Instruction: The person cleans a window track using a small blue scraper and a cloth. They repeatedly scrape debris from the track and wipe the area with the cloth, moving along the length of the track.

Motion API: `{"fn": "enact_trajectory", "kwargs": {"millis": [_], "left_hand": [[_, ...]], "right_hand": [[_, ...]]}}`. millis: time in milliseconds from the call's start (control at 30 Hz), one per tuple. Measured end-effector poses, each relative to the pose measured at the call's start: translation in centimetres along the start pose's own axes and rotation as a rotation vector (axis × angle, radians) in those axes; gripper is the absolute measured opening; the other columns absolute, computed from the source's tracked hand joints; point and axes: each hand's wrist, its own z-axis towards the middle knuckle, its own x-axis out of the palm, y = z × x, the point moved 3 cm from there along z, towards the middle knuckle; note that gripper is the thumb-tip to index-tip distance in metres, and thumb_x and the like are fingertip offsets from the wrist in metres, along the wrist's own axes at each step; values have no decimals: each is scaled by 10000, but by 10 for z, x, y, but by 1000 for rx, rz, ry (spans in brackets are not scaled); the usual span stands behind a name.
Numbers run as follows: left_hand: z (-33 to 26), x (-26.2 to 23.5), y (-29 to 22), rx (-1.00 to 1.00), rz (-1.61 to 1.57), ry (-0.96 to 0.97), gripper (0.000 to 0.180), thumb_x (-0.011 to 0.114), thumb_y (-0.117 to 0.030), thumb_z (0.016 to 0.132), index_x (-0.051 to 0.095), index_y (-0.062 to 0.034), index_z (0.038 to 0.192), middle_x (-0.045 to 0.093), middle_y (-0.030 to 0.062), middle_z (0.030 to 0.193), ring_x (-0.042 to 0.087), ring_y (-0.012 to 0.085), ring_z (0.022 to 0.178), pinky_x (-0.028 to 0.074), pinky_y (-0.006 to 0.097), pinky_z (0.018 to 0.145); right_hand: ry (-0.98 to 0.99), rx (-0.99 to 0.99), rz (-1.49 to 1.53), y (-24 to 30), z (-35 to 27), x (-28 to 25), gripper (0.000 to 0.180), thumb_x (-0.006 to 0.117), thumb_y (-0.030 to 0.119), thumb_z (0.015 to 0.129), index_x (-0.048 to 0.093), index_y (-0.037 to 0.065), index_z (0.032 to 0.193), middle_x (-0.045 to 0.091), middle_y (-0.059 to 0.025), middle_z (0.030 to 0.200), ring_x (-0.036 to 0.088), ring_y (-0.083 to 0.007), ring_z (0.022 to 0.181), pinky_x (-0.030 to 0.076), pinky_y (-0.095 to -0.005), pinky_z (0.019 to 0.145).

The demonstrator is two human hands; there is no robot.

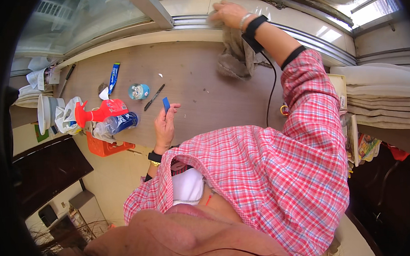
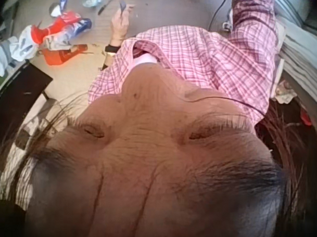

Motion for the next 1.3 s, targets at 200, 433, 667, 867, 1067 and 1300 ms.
{"fn": "enact_trajectory", "kwargs": {"millis": [200,433,667,867,1067,1300], "left_hand": [[0,-1,6,1,-26,-21,206,515,-184,966,639,-24,1002,641,63,825,589,146,725,461,275,644],[5,7,9,-14,-24,21,199,516,-172,962,635,-17,1002,647,73,840,593,164,720,463,281,643],[17,18,8,-55,-9,55,208,510,-174,966,633,-11,1008,652,68,866,579,149,734,460,276,660],[15,12,12,-45,-10,97,227,502,-185,973,640,-10,1016,656,42,889,554,120,756,449,256,681],[13,8,26,-68,-38,13,200,518,-178,961,631,-18,997,648,57,846,580,143,706,460,280,629],[17,15,25,-135,-40,106,253,500,-201,978,649,2,1013,653,17,889,529,79,771,429,226,685]], "right_hand": [[309,-100,-194,-2,36,13,408,549,25,787,654,289,1079,561,-55,1017,563,-267,1009,498,-356,855],[185,-59,-110,24,70,37,534,544,39,812,571,362,1236,562,-45,1063,556,-242,1009,488,-371,831],[169,2,-150,45,103,50,458,511,91,861,593,351,1229,582,-34,1051,559,-243,1009,485,-373,812],[187,8,-63,22,68,46,406,525,103,857,629,302,1196,597,-71,1008,586,-272,956,516,-394,786],[-99,193,633,-8,81,23,178,604,110,764,559,83,934,633,-192,865,621,-394,815,496,-461,671],[-65,276,410,32,143,65,145,571,197,760,693,134,807,670,-178,791,646,-346,738,515,-439,682]]}}
